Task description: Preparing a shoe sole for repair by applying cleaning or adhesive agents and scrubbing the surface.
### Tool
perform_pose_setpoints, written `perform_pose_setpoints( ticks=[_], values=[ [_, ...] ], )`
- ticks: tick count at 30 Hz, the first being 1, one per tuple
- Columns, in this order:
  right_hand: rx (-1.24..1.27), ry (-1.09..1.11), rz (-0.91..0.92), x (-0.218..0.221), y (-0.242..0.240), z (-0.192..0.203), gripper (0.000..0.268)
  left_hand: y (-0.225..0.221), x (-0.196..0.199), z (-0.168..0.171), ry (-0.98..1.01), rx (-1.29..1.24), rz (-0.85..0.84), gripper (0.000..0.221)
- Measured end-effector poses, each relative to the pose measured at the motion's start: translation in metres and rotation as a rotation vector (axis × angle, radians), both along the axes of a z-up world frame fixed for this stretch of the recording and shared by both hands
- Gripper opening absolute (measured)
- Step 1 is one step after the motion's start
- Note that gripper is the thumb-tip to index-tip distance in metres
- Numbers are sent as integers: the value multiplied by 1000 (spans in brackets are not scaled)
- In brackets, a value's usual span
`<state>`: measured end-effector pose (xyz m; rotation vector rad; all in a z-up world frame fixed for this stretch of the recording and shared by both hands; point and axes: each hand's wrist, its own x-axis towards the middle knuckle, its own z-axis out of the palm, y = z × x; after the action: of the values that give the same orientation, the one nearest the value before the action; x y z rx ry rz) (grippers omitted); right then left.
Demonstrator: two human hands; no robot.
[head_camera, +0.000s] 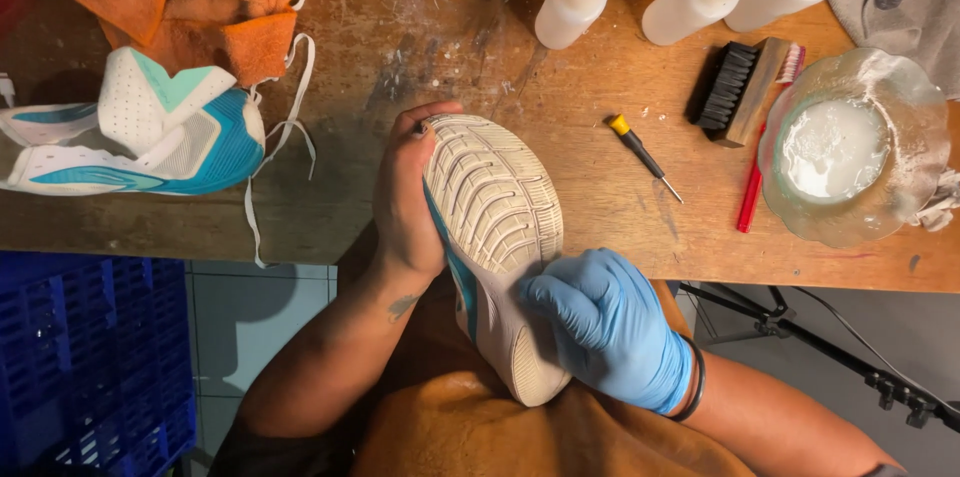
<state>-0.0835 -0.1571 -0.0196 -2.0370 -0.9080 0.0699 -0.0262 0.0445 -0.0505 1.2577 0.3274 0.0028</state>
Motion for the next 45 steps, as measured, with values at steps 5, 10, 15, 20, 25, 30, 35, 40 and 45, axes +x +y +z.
perform_pose_setpoints(
  ticks=[5, 10, 15, 20, 25, 30, 35, 40, 45],
  values=[
    [-75, 87, -22, -1, -8, -1, 19, -5, 1, -4, 91, 80, -16, 39],
    [35, 101, -316, -13, 0, 2, 4, -1, 4, 0, 61, -126, 6, 40],
    [-148, 296, -167, -7, -2, -10, 36, -2, 1, -1, 55, -147, 3, 41],
    [162, 214, -112, 0, -7, -14, 19, -5, 1, -15, 130, -160, 27, 42],
    [111, 117, -313, -8, -8, -9, 8, 2, 2, -4, 55, -169, 15, 44],
    [-241, -240, -46, -16, -17, -25, 34, -1, -3, -9, 44, -182, 18, 42],
    [22, 156, 23, 8, -17, -10, 24, 1, -1, -20, 59, -126, 44, 41],
    [198, 191, -277, 4, -6, -3, 5, 1, 1, -9, 1, -154, 20, 42],
    [-198, -174, -76, -12, -13, -19, 34, -1, -4, -9, 40, -175, 28, 43]
  ],
)
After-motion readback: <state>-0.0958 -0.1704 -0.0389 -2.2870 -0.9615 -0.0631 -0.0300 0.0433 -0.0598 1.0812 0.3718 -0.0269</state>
